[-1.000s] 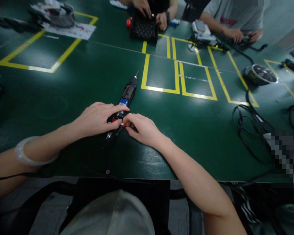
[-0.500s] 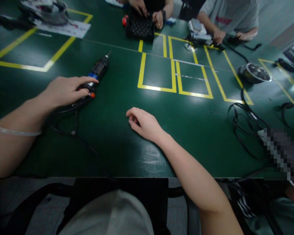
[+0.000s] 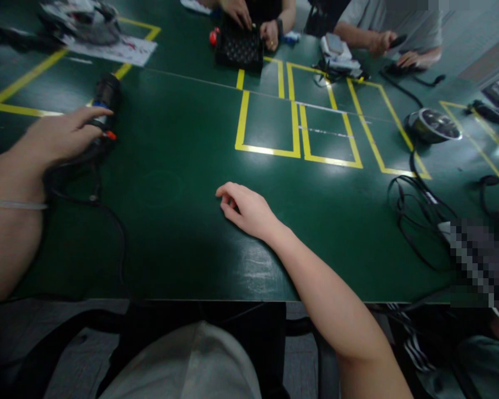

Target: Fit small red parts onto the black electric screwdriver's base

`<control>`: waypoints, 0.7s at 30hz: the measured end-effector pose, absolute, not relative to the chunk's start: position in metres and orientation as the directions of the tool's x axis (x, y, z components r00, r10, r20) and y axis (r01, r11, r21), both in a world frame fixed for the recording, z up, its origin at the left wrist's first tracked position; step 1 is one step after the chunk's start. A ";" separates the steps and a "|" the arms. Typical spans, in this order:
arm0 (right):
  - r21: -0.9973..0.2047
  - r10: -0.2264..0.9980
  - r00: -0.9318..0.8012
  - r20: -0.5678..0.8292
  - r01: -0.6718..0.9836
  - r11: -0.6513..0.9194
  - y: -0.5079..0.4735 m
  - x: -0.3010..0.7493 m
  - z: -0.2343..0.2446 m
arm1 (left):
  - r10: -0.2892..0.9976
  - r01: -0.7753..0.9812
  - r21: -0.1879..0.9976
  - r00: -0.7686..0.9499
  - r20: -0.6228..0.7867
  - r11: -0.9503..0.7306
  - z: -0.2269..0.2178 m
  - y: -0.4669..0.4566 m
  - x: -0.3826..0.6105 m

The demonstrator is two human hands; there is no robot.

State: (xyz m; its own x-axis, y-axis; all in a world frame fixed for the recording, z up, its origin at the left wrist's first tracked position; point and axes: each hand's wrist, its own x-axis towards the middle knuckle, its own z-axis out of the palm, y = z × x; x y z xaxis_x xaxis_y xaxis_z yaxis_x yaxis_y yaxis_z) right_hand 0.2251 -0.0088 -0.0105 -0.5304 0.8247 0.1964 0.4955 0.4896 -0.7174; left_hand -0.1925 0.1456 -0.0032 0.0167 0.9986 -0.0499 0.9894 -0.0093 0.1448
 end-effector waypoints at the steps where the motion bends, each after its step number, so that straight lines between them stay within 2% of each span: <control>1: -0.718 0.826 -0.529 0.194 0.497 0.487 -0.009 0.225 -0.010 | 0.999 0.990 0.140 0.026 -0.047 -0.019 -0.004 0.147 -0.194; 6: -0.720 0.827 -0.527 0.194 0.496 0.485 -0.009 0.225 -0.010 | 0.997 0.989 0.141 0.060 -0.046 -0.053 -0.005 0.151 -0.196; 13: -0.714 0.826 -0.529 0.193 0.502 0.488 -0.009 0.225 -0.011 | 0.989 0.965 0.223 0.147 -0.029 -0.137 0.000 0.144 -0.190; 18: -0.709 0.830 -0.526 0.187 0.512 0.485 -0.009 0.225 -0.010 | 0.994 0.971 0.228 0.090 -0.059 -0.074 0.001 0.141 -0.186; 21: -0.710 0.828 -0.530 0.185 0.511 0.485 -0.009 0.225 -0.010 | 0.986 0.956 0.246 0.168 -0.004 -0.162 -0.001 0.141 -0.187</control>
